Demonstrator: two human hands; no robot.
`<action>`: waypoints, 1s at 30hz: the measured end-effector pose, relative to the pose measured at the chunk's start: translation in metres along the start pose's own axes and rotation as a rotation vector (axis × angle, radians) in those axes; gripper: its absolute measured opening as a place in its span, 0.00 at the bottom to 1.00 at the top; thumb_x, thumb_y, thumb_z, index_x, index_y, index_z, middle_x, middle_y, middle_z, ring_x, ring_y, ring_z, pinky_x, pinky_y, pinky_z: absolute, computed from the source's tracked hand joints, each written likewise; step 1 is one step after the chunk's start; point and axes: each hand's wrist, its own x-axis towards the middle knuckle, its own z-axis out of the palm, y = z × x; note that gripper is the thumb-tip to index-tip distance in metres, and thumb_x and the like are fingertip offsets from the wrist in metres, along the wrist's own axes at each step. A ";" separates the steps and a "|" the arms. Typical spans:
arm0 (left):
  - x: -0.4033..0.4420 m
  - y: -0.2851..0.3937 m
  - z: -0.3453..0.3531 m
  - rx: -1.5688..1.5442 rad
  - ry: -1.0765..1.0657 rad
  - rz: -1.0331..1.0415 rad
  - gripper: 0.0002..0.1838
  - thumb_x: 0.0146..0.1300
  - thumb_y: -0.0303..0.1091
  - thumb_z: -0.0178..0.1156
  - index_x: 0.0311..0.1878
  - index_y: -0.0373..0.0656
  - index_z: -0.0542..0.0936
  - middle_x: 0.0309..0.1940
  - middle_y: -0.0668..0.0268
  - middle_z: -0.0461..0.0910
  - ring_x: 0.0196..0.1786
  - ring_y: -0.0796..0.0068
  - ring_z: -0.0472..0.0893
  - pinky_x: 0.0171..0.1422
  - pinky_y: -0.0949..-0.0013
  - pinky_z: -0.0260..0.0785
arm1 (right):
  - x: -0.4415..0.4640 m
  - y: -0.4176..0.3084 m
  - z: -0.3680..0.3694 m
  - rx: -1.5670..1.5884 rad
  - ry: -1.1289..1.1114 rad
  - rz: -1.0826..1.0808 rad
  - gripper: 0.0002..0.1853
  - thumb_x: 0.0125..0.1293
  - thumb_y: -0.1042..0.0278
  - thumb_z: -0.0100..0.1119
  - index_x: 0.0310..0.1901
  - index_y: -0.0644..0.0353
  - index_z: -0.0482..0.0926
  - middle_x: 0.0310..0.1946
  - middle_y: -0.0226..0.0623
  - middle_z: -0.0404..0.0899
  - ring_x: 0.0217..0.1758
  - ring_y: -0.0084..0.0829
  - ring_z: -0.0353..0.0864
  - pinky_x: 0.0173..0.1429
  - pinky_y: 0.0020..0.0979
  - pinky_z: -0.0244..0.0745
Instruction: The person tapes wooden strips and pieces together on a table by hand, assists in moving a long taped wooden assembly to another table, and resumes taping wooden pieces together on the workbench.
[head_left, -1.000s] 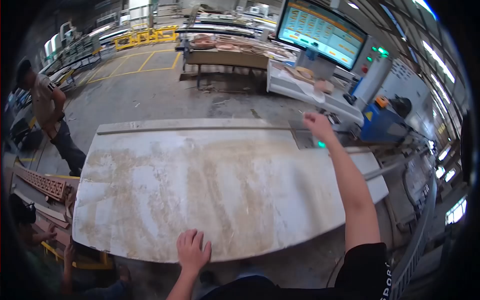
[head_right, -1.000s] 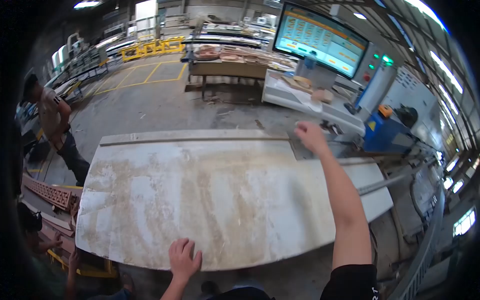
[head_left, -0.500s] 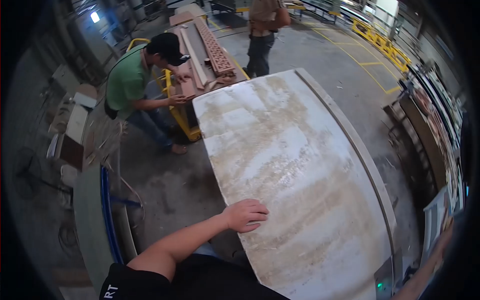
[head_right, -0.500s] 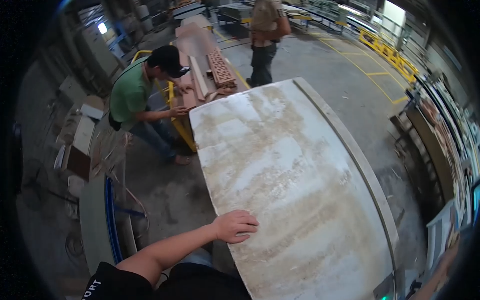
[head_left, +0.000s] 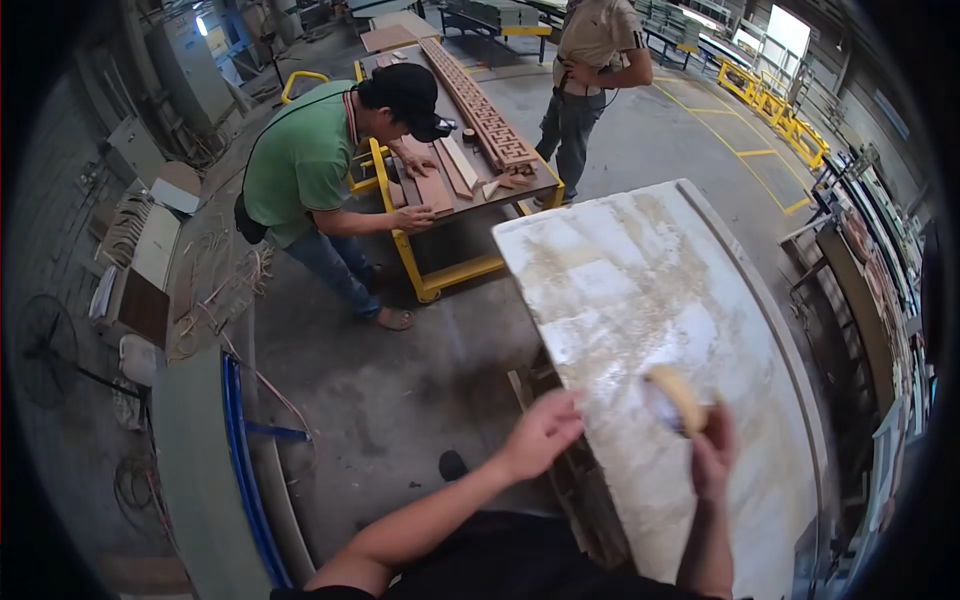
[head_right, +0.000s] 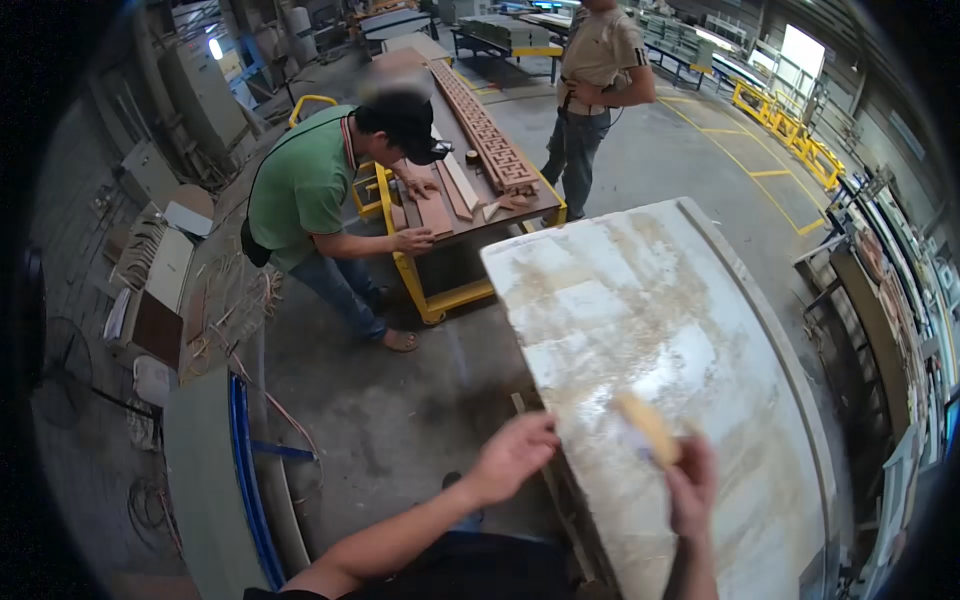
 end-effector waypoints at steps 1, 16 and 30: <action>-0.003 0.022 -0.032 -0.068 0.123 0.088 0.23 0.75 0.31 0.58 0.70 0.40 0.73 0.63 0.62 0.77 0.65 0.71 0.75 0.69 0.65 0.69 | 0.013 0.000 0.065 0.089 -0.052 0.152 0.35 0.69 0.75 0.60 0.76 0.64 0.59 0.59 0.40 0.77 0.62 0.33 0.77 0.69 0.37 0.71; 0.074 0.110 -0.344 0.001 0.223 0.027 0.19 0.70 0.22 0.62 0.62 0.35 0.74 0.55 0.63 0.76 0.59 0.72 0.78 0.67 0.68 0.70 | 0.222 0.148 0.384 0.524 -0.209 0.520 0.33 0.74 0.60 0.61 0.74 0.68 0.64 0.47 0.33 0.78 0.48 0.21 0.76 0.54 0.24 0.71; 0.261 0.088 -0.485 0.145 0.398 -0.290 0.11 0.68 0.23 0.65 0.52 0.34 0.83 0.53 0.61 0.81 0.55 0.72 0.83 0.62 0.69 0.76 | 0.426 0.265 0.430 -0.481 -0.489 0.147 0.28 0.62 0.61 0.72 0.61 0.66 0.77 0.46 0.50 0.84 0.50 0.51 0.83 0.58 0.44 0.76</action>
